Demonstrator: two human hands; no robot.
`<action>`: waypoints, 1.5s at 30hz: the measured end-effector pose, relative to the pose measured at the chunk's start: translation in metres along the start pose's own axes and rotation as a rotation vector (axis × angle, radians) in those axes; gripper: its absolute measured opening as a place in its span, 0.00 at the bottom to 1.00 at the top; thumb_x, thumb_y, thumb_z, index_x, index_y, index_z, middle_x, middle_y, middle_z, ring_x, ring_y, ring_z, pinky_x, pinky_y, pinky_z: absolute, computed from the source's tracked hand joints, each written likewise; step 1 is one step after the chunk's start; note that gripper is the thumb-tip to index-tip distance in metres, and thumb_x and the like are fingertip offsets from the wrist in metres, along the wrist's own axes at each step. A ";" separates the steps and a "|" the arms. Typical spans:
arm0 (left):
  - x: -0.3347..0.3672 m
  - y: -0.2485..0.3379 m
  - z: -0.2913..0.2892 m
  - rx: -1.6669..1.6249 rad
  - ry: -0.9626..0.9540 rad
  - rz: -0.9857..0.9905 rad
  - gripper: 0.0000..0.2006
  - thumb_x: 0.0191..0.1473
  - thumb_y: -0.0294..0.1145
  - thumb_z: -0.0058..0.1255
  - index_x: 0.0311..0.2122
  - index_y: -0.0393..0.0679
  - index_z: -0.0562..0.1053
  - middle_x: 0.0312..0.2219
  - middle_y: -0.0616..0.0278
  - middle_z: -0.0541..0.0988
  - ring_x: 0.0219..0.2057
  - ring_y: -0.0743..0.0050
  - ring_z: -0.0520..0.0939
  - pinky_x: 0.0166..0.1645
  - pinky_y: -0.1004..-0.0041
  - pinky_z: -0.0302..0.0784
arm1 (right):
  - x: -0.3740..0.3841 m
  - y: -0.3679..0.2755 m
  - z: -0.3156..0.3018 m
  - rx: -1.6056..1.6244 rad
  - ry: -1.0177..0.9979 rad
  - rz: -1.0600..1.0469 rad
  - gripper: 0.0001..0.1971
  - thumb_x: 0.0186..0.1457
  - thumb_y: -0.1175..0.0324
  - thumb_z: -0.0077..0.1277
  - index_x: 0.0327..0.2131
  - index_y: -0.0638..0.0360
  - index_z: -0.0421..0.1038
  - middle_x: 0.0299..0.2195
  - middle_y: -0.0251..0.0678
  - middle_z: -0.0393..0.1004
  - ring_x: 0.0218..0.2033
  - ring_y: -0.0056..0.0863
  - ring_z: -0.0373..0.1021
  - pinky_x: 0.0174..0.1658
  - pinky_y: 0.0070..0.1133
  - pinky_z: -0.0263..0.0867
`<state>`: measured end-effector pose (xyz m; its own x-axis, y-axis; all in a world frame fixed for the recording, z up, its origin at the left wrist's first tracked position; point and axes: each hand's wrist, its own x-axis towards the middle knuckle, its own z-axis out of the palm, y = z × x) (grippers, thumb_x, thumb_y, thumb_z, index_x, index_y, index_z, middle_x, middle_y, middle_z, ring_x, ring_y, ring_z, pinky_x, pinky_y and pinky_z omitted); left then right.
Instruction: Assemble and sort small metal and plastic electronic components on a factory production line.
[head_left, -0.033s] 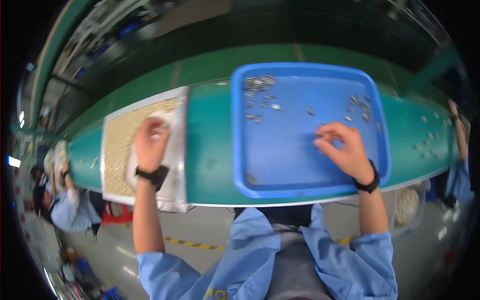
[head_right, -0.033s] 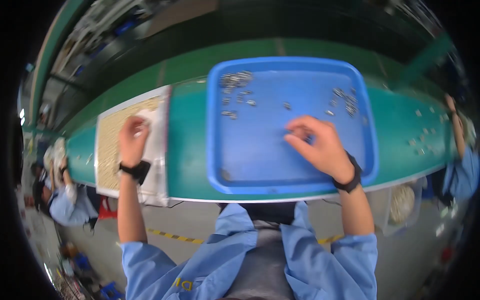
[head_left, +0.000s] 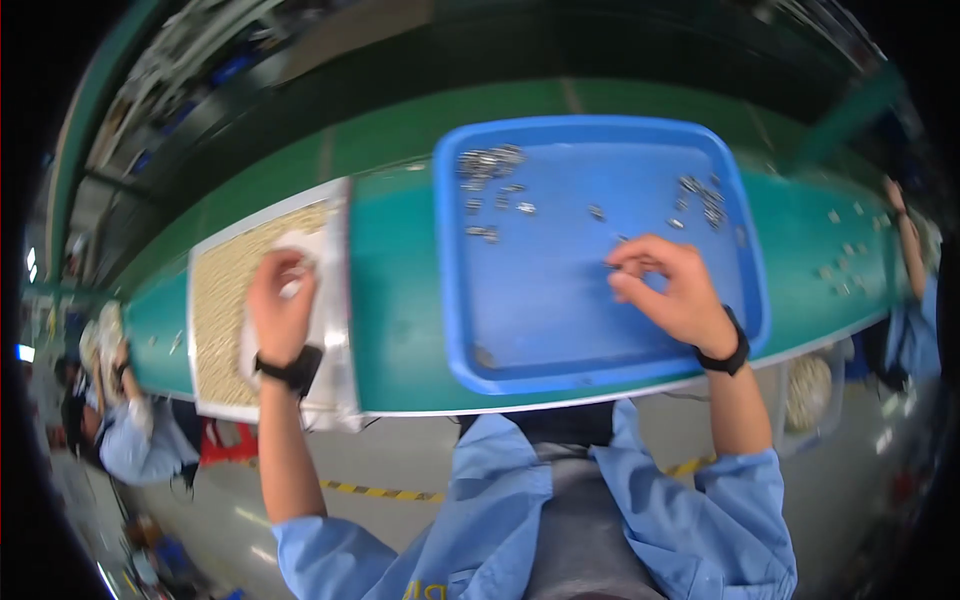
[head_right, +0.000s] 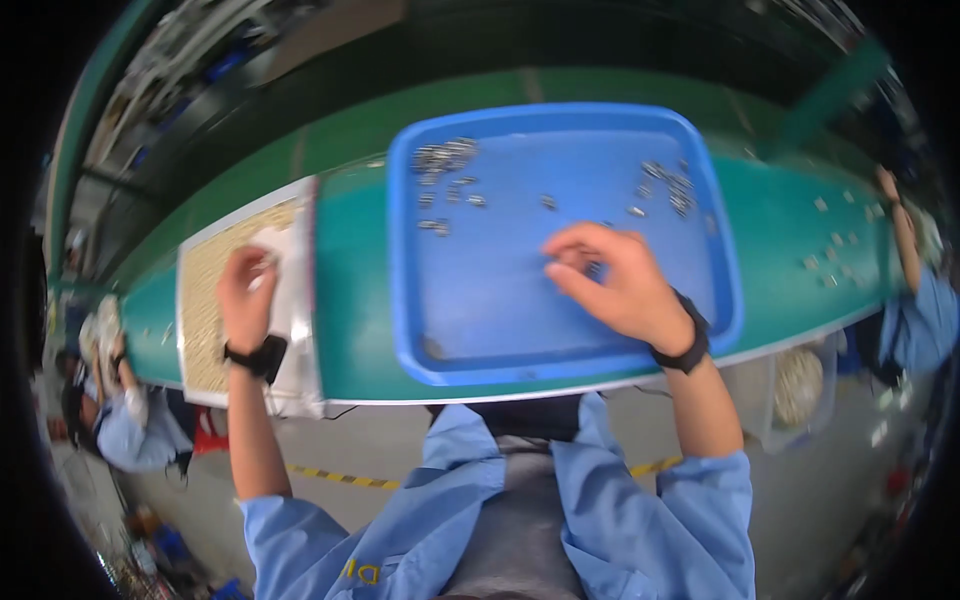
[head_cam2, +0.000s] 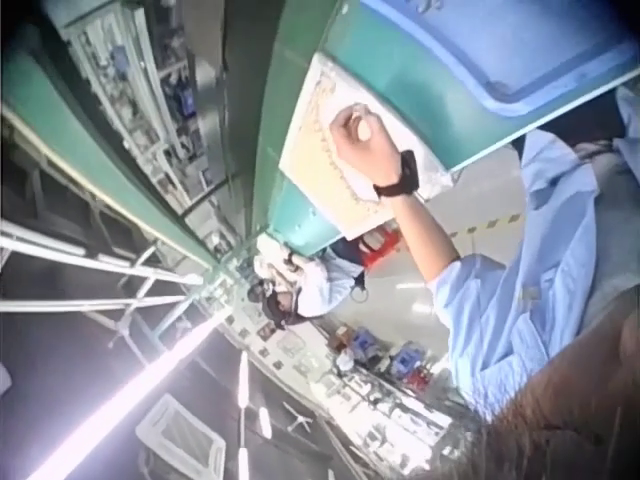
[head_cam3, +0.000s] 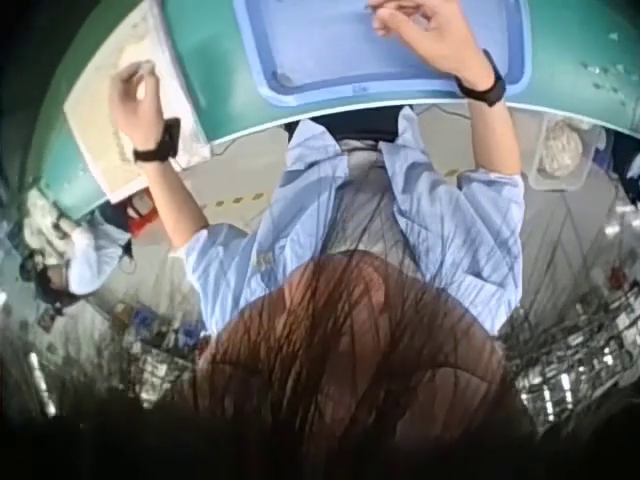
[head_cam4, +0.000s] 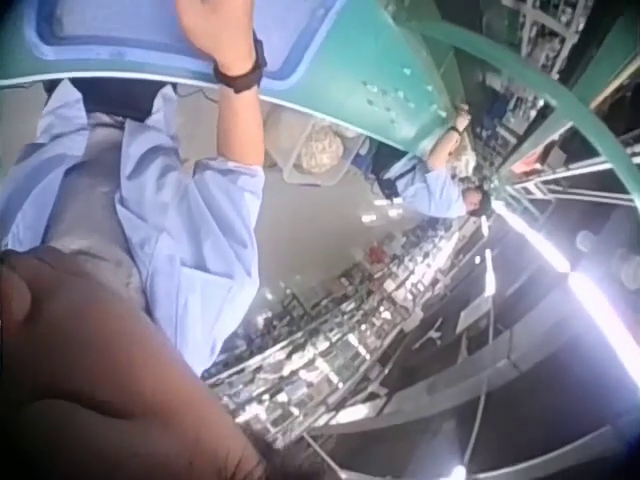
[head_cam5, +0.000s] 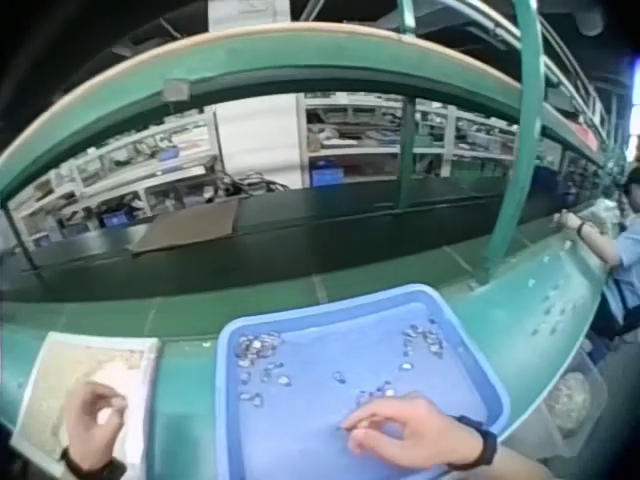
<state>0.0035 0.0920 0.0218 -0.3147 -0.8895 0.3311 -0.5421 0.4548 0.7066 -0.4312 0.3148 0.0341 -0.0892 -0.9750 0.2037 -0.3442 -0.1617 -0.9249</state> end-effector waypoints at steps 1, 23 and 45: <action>-0.008 0.020 0.000 -0.098 0.024 0.007 0.08 0.54 0.19 0.56 0.41 0.35 0.74 0.39 0.59 0.80 0.39 0.71 0.82 0.45 0.72 0.80 | -0.001 -0.008 0.001 0.107 -0.035 0.014 0.07 0.59 0.79 0.57 0.41 0.66 0.76 0.27 0.34 0.79 0.30 0.23 0.77 0.36 0.19 0.72; -0.117 0.197 0.110 -1.205 -0.258 0.054 0.16 0.55 0.13 0.57 0.50 0.28 0.75 0.44 0.41 0.78 0.45 0.58 0.82 0.49 0.67 0.81 | -0.035 -0.092 0.045 0.262 0.010 -0.296 0.11 0.51 0.85 0.57 0.39 0.71 0.80 0.35 0.50 0.79 0.38 0.42 0.80 0.40 0.30 0.78; -0.120 0.197 0.115 -1.199 -0.285 0.023 0.15 0.55 0.14 0.58 0.49 0.27 0.77 0.43 0.41 0.80 0.42 0.63 0.83 0.46 0.71 0.81 | -0.035 -0.089 0.048 0.123 0.071 -0.340 0.11 0.46 0.87 0.60 0.36 0.70 0.81 0.33 0.46 0.80 0.33 0.36 0.79 0.35 0.25 0.76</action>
<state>-0.1552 0.2936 0.0496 -0.5551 -0.7723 0.3090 0.4763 0.0094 0.8792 -0.3529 0.3561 0.0941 -0.0553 -0.8499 0.5241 -0.2509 -0.4962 -0.8311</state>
